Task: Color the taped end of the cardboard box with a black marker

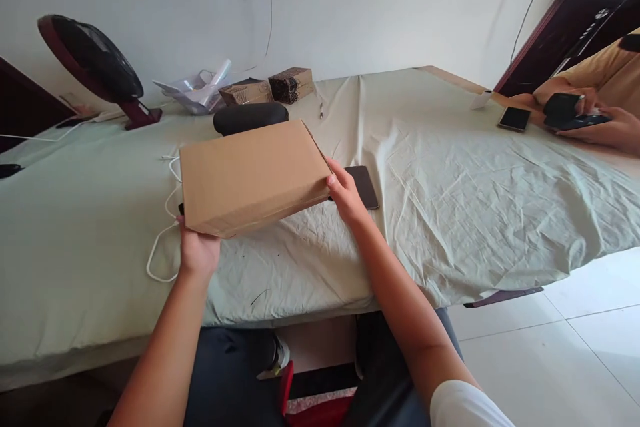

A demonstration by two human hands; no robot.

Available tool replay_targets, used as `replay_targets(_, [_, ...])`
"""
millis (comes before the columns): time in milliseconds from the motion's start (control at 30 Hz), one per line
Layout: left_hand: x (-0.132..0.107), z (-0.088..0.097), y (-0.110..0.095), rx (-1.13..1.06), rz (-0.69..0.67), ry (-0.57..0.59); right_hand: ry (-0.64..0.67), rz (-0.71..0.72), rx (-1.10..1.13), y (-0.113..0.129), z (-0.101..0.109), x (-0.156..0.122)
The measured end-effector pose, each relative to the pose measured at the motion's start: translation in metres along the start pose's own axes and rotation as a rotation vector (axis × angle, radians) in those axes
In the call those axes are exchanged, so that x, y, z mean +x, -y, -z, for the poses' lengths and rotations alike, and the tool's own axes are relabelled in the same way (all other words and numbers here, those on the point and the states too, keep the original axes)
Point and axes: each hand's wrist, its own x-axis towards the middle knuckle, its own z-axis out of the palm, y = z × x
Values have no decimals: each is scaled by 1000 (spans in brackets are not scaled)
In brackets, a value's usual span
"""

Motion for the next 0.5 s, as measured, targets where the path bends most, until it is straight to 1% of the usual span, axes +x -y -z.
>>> replay_targets(133, [-2,5,-6,7,147,131,44,-51,32,4,7,4])
replay_targets(233, [-4,4,-13,28,219,149,84,-46,16,6,11,5])
replay_targets(333, [-6,1,-18,33,174,132,107,-94,9,12,9,0])
replay_targets(433, [-5,1,-19,-23,106,127,168,-231,58,17,2,-5])
replay_targets(500, [-5,1,-18,-48,104,149,146,-336,115,19,-3,-6])
